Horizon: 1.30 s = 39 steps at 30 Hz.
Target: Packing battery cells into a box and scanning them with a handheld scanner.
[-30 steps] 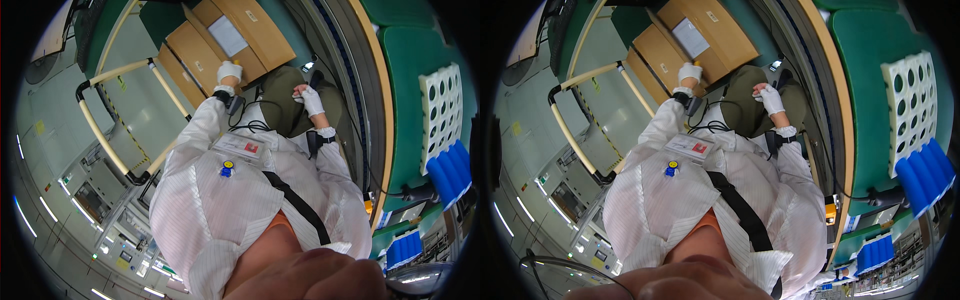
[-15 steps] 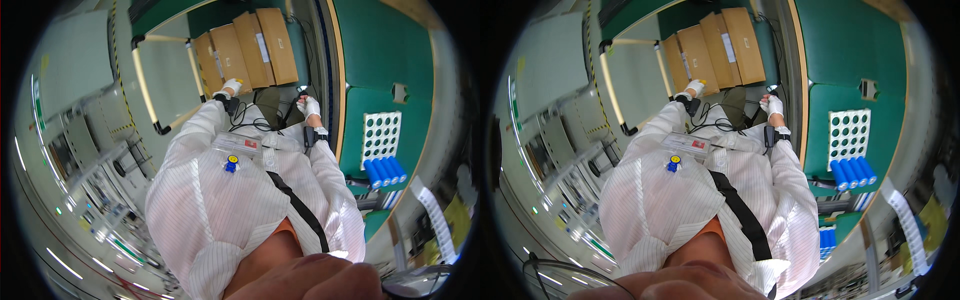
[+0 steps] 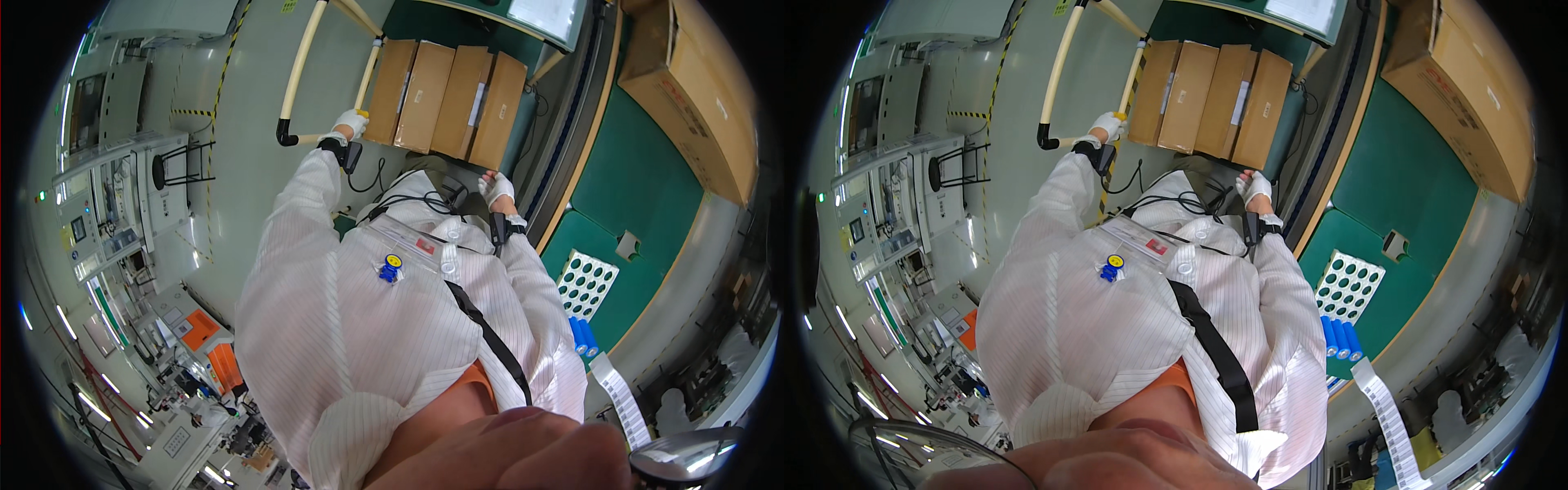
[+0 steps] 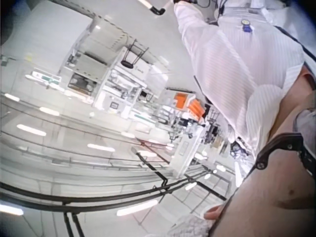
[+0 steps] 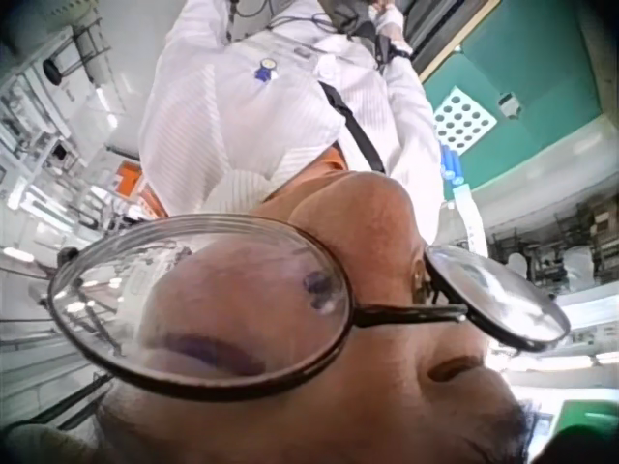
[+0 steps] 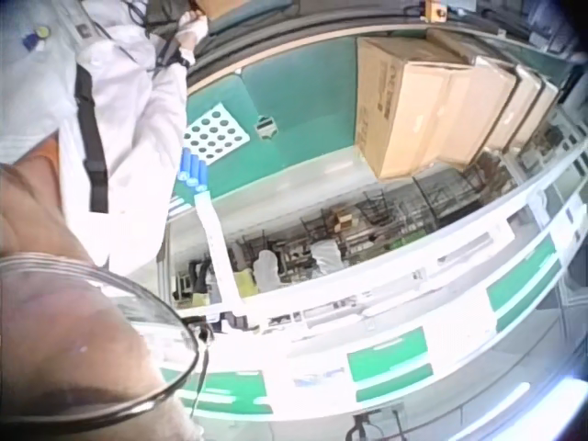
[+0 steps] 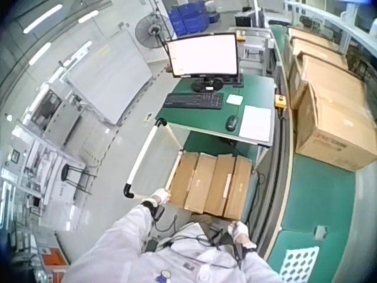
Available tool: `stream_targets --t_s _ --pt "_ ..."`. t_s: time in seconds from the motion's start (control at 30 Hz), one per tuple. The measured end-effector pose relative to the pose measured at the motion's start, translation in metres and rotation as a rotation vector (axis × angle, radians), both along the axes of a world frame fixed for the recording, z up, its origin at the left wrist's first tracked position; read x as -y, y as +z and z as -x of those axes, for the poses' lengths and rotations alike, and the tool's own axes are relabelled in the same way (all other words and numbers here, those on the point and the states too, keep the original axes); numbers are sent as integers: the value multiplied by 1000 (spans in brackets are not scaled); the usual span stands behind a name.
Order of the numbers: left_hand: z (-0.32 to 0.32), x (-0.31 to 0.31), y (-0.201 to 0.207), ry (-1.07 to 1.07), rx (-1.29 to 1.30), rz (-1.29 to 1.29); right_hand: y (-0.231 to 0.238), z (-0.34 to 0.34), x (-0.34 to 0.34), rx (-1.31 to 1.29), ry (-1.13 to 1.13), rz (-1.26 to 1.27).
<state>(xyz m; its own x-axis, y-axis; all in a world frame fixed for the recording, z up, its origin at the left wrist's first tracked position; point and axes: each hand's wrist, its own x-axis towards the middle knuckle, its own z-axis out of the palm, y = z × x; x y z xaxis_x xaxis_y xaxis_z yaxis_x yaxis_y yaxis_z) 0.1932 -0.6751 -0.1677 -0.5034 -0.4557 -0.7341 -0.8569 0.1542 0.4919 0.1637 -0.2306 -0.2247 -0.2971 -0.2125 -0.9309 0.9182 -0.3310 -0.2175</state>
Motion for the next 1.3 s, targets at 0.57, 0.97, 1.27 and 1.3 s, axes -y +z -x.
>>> stream_targets --t_s 0.57,0.97,1.27,1.3 --pt "190 42 -73 -786 43 380 -121 -23 184 206 -380 -240" --pt "237 70 -135 -895 108 477 -190 -28 299 477 -559 -210" --pt "310 103 -241 -1236 -69 692 -256 -45 336 579 -922 182" --pt "313 117 -244 -1274 -44 718 -249 -34 352 689 -938 48"
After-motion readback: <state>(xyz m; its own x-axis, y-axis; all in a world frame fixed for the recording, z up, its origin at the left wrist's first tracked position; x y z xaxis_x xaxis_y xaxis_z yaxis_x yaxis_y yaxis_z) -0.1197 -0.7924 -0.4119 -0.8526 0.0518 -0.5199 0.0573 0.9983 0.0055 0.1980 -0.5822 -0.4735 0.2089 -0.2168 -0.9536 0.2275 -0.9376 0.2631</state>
